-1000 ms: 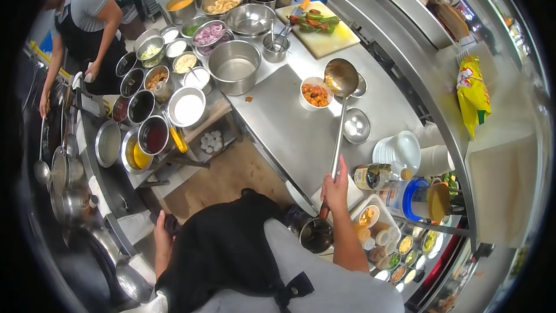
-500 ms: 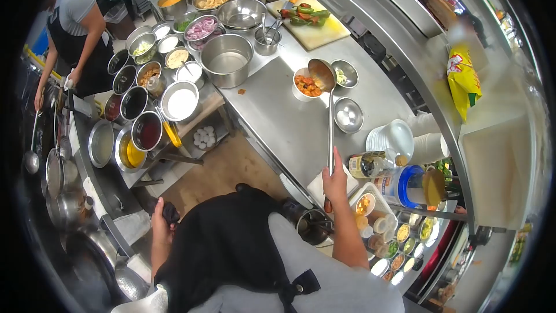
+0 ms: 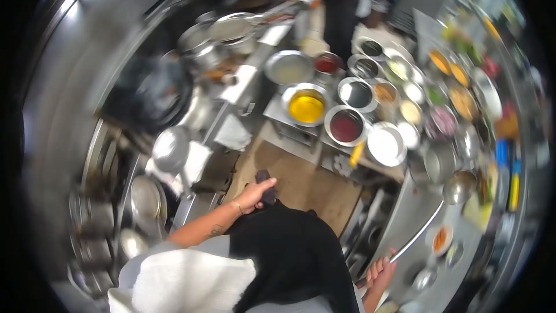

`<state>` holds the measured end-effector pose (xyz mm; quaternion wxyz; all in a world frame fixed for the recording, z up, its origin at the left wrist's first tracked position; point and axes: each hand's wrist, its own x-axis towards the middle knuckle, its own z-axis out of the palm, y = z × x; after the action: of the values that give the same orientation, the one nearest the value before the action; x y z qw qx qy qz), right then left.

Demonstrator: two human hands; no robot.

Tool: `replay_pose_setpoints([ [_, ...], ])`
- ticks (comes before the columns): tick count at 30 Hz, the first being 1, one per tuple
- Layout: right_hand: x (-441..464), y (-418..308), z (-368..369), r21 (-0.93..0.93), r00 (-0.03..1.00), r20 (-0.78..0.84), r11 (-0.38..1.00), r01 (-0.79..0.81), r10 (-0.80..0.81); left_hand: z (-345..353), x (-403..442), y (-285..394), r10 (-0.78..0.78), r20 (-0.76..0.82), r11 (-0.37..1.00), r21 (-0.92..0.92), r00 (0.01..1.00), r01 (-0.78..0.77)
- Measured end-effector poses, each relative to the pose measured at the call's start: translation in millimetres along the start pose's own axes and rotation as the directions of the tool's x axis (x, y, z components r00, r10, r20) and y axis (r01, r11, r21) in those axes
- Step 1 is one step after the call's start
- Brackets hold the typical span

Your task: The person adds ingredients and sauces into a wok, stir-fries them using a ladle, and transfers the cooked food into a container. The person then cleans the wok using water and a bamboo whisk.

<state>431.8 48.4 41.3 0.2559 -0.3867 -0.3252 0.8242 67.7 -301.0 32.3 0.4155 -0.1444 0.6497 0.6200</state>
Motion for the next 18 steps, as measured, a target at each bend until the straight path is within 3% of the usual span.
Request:
replay_pose_setpoints([
  [3, 59.2, -1.5, 95.4, -0.211, 0.971, 0.185, 0.971, -0.109, 0.149, -48.4, -9.6, -16.1, 0.028, -0.102, 0.994, -0.099, 0.994, -0.039],
  [5, 98.3, 9.1, 183.2, -0.47, 0.862, 0.393, 0.876, -0.112, 0.321, -81.3, -11.1, -19.0, 0.035, -0.148, 0.988, -0.147, 0.988, -0.056],
  [7, 108.1, 32.5, 305.8, -0.541, 0.767, 0.506, 0.837, -0.074, 0.395, -116.7, -17.5, -18.2, 0.016, -0.185, 0.954, -0.293, 0.983, -0.071],
  [9, 119.7, 79.0, 417.6, -0.539, 0.6, 0.661, 0.841, -0.039, 0.451, -149.8, -24.7, -9.8, 0.082, -0.237, 0.914, -0.37, 0.968, -0.168],
  [11, 113.8, 125.4, 534.3, -0.609, 0.536, 0.689, 0.791, 0.062, 0.489, -188.4, -30.7, 2.5, 0.068, -0.318, 0.812, -0.534, 0.946, -0.238],
  [13, 136.4, 181.7, 635.7, -0.628, 0.408, 0.766, 0.713, 0.312, 0.497, -234.0, -27.8, 1.6, 0.114, -0.377, 0.734, -0.591, 0.919, -0.333],
  [15, 152.2, 241.7, 743.1, -0.625, 0.375, 0.779, 0.568, 0.536, 0.503, -284.3, -28.0, 1.5, 0.141, -0.43, 0.655, -0.634, 0.891, -0.41],
  [17, 184.8, 306.5, 839.8, -0.581, 0.379, 0.794, 0.412, 0.702, 0.475, -328.0, -35.3, -2.2, 0.085, -0.526, 0.513, -0.705, 0.846, -0.49],
  [18, 217.0, 346.2, 884.0, -0.403, 0.293, 0.886, 0.283, 0.87, 0.36, -349.0, -37.2, -7.3, 0.032, -0.587, 0.469, -0.706, 0.809, -0.531],
])
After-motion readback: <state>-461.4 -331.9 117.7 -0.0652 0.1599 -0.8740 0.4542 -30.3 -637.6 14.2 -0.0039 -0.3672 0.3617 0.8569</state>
